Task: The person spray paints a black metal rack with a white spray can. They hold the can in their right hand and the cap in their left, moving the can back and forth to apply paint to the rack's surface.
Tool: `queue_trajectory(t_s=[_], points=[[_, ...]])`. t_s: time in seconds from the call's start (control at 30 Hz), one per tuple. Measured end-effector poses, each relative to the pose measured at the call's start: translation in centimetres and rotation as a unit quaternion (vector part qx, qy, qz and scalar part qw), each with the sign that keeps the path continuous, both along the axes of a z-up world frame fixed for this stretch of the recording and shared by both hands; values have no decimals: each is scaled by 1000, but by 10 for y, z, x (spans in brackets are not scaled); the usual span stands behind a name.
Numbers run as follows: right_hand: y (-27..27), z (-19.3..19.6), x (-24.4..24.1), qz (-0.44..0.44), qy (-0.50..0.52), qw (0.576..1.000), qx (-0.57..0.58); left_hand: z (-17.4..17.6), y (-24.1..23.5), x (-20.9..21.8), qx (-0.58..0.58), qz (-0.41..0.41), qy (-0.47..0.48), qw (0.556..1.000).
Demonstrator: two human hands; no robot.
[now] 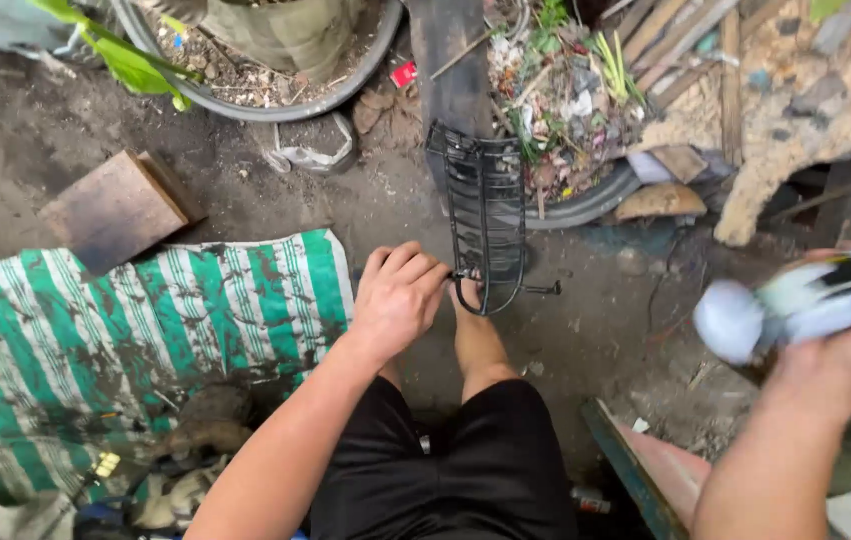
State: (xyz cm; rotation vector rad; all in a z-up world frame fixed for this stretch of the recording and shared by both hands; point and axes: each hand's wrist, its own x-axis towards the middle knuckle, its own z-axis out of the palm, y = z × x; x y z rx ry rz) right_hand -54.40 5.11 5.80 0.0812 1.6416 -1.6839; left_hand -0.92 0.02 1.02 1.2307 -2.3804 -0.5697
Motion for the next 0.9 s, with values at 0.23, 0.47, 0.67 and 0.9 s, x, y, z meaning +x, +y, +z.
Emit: queue_trajectory(t_s=[0.23,0.47,0.67,0.9], points=[[101,13,229,292,184,907,241,-34,2,-10,-40,-38,55,997],[123,-23,367,346,498,753,255,-54,19,9,-48,-55,79,994],[125,-63,413,335,561,722,228,-62,37,25,-41,-55,92,993],[136,-84,428,309,550,736,244,-58,43,34,-14,-59,114,992]])
